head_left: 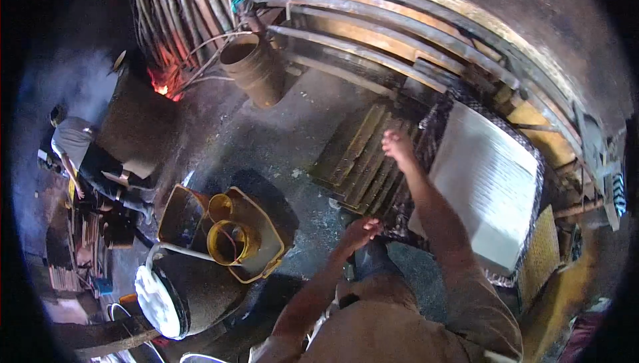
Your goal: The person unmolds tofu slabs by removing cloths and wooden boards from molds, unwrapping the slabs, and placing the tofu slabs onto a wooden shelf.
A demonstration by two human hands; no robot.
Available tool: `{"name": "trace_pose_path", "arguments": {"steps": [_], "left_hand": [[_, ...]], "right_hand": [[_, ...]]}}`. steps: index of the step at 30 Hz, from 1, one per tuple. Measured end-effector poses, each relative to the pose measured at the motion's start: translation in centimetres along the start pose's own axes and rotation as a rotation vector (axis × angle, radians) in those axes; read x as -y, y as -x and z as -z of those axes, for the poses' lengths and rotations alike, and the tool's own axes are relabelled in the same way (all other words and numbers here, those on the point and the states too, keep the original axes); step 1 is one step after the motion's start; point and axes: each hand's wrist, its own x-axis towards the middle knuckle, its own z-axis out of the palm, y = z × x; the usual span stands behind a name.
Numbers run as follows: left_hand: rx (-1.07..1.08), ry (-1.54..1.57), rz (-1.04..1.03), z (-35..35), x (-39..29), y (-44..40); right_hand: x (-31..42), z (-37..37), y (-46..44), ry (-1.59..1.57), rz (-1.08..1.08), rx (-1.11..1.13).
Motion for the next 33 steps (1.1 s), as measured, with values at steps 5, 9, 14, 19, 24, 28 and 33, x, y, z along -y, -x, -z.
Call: {"name": "trace_pose_path", "arguments": {"steps": [5,9,14,19,24,28,33], "left_hand": [[-0.278,0.377,-0.083,6.3,1.9,1.1],[-0.335,0.473,0.141,13.2,-0.4,-0.4],[-0.499,0.430,0.195,18.3,-2.0,-2.6],[-0.535,0.637,0.120,20.5,1.3,-4.0],[-0.588,0.554,0.125,21.4,4.0,-3.6],[-0.571,0.263,0.203,21.6,7.8,-1.6],[-0.635,0.859,0.203,20.6,9.6,2.2]], "right_hand": [[-18.5,-4.3,-7.5,-0.003,-0.555,0.102],[-28.4,-6.6,-9.8,0.082,-0.542,0.068],[-37.2,-8.1,-13.6,0.373,-0.820,-0.263],[-36.8,-12.6,-18.0,0.461,-0.973,-0.483],[-33.5,-17.4,-17.6,0.060,-0.781,-0.370],[-32.6,-17.8,-19.2,0.215,-0.712,-0.229],[-23.5,-15.6,-21.9,0.291,-0.593,-0.154]]}}
